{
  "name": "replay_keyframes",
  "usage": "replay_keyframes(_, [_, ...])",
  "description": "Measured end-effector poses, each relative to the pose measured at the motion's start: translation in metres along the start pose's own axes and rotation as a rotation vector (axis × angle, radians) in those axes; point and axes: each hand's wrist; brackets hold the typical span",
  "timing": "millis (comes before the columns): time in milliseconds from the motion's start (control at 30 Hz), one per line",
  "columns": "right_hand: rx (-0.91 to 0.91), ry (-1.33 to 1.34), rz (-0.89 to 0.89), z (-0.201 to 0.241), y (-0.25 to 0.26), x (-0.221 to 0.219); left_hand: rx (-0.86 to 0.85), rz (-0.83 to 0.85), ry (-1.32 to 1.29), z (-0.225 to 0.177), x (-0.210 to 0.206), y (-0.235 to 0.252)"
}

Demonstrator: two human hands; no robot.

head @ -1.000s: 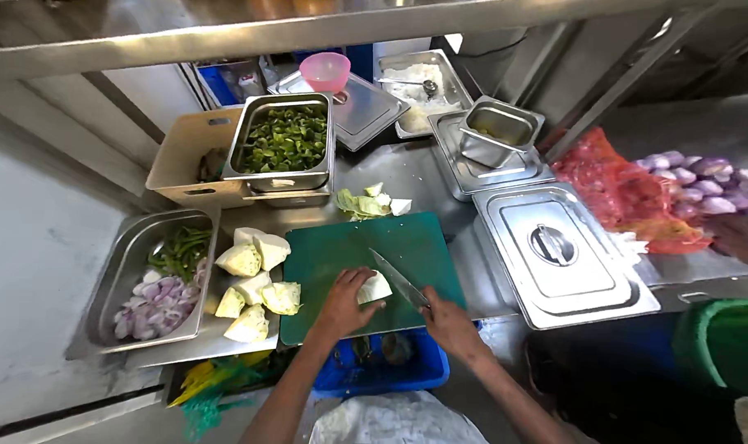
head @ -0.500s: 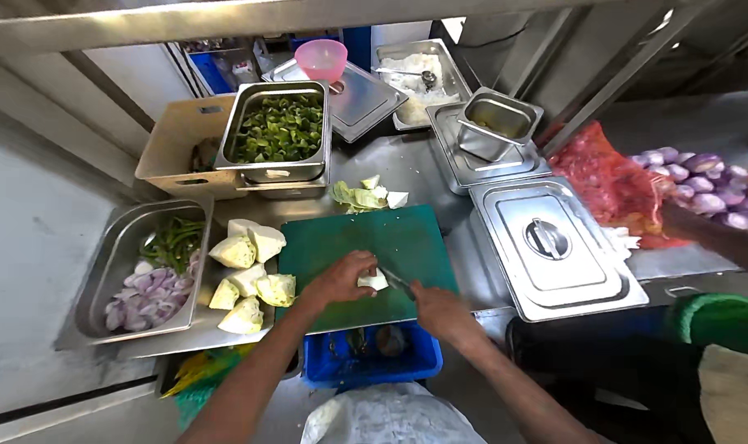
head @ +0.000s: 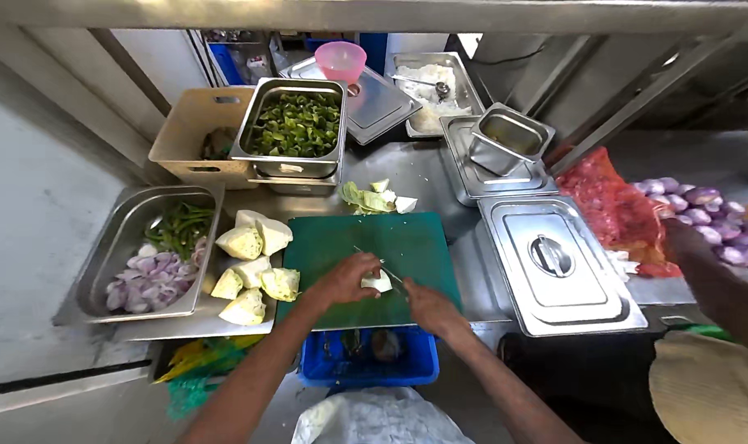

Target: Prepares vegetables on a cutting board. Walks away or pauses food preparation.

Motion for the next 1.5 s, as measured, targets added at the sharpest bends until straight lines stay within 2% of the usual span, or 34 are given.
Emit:
replay_keyframes(133, [-0.047,-0.091,-0.023,-0.01,-0.042,0.03,-0.016,-0.037,-0.006,0.001,-0.004,-0.003])
replay_keyframes(300, [-0.005,0.004,0.017,0.006,0.003,-0.007,-0.01,-0.064,0.0,0.002,-0.008,-0.005])
replay_keyframes(467, [-0.055,-0.088,-0.012,-0.008,-0.047,0.033,0.003,-0.08,-0.032,0.001,-0.009,-0.007])
replay_keyframes(633, [0.005,0.02,-0.003,0.005,0.009,-0.015,0.003,-0.091,-0.015,0.0,-0.009,-0.008])
replay_keyframes(800, [-0.05,-0.09,-0.018,-0.007,-0.05,0.032,-0.041,-0.137,-0.022,0.003,-0.014,-0.012])
replay_keyframes(967, [0.001,0.002,0.008,0.006,0.006,-0.016,-0.025,-0.152,-0.016,0.002,-0.015,-0.013])
replay_keyframes(1133, [-0.044,-0.113,-0.031,-0.007,-0.053,0.034,-0.027,-0.158,-0.035,0.0,-0.014,-0.014])
replay_keyframes(1300, [-0.005,-0.004,-0.005,0.009,0.007,-0.016,0.001,-0.159,-0.024,0.0,-0.014,-0.014])
replay_keyframes(1433, [-0.039,-0.089,-0.03,0.003,-0.038,0.028,-0.016,-0.169,-0.03,0.001,-0.014,-0.015])
replay_keyframes(1500, [-0.059,-0.107,-0.036,0.002,-0.05,0.033,-0.03,-0.2,-0.026,0.002,-0.018,-0.016])
Point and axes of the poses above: each hand's wrist, its own y-axis towards the middle knuckle, its own x-axis out of the back of the hand, z = x × y, and after that the axes turned 7 degrees about -x, right-handed
